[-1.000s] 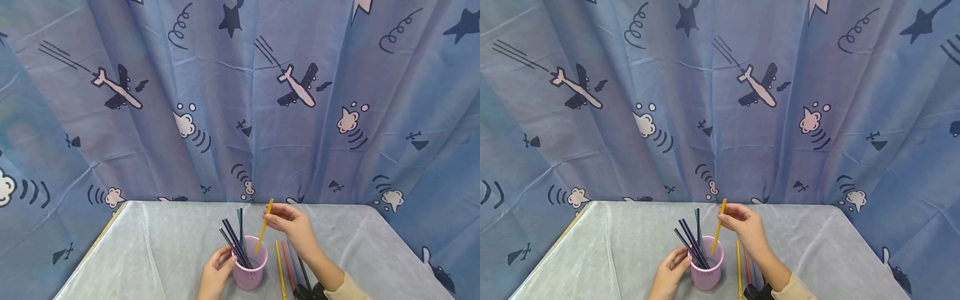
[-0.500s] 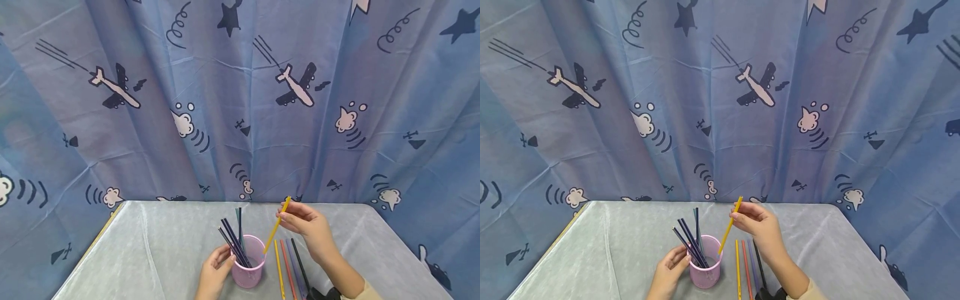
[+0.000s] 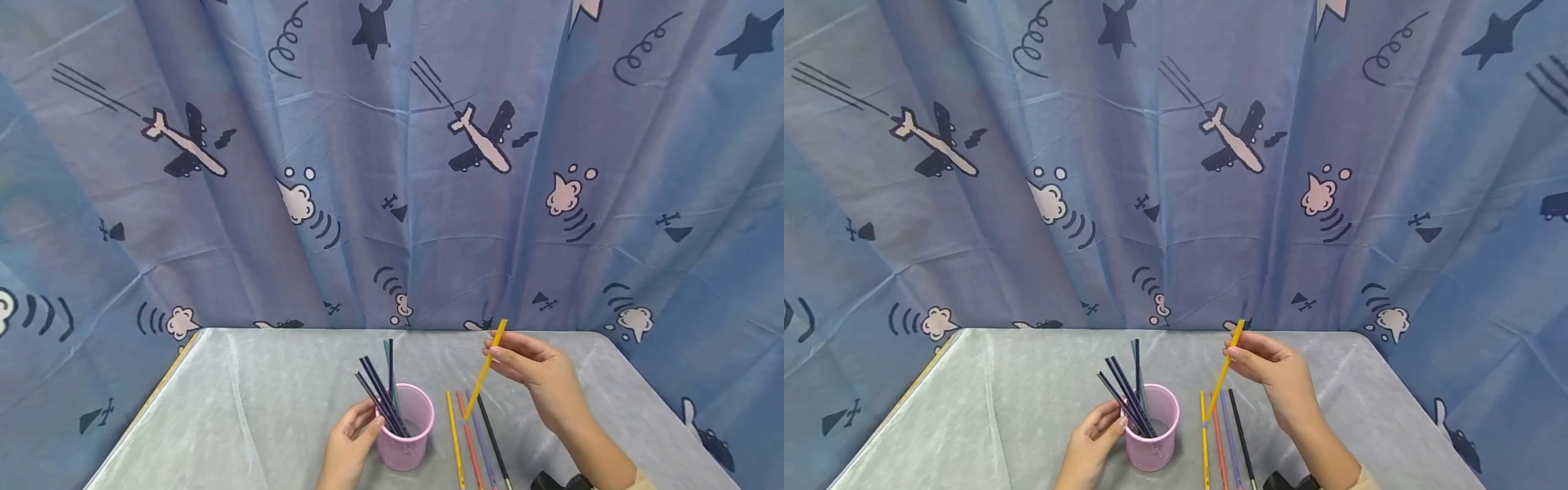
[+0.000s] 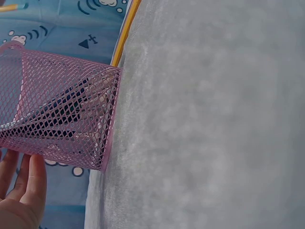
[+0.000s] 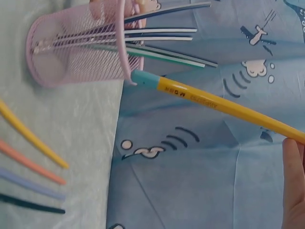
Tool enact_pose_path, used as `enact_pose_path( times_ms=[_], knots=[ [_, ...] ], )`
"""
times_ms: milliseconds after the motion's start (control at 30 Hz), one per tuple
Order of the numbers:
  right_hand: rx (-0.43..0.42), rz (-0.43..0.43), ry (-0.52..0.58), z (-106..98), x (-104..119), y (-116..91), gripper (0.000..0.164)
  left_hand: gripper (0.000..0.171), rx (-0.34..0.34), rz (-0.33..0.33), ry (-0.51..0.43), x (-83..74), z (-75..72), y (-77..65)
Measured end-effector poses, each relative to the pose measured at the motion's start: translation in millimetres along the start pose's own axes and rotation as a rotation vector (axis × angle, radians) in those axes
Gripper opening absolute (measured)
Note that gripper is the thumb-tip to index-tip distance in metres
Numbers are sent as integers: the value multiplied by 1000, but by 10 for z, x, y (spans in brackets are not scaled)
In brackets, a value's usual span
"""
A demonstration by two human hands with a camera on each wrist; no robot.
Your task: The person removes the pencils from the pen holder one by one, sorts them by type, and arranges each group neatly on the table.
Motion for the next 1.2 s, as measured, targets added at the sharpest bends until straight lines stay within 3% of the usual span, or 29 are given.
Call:
enact_pose_path(
  times_ms=[400, 600, 933, 1200],
  knots=[
    [-60, 119, -36, -269, -195, 24, 18, 50, -12, -17, 15, 21, -17, 3],
    [-63, 226, -126, -415, -367, 47, 15, 50, 4, -17, 6, 39, 6, 15],
    [-58, 313, -242, -543, -586, 57, 45, 48, -7, -2, 2, 8, -3, -6],
    [-61, 366, -330, -602, -771, 81, 52, 48, -2, 20, 5, -34, -3, -3]
  ],
)
Point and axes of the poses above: each hand's wrist, its own y-axis towards the middle knuckle, its own z-axis out of the palm, x = y × z, the point moved 9 cm from there along y, towards the middle knuckle, and after that the axes turned 5 degrees about z, right-handed, at the moved point
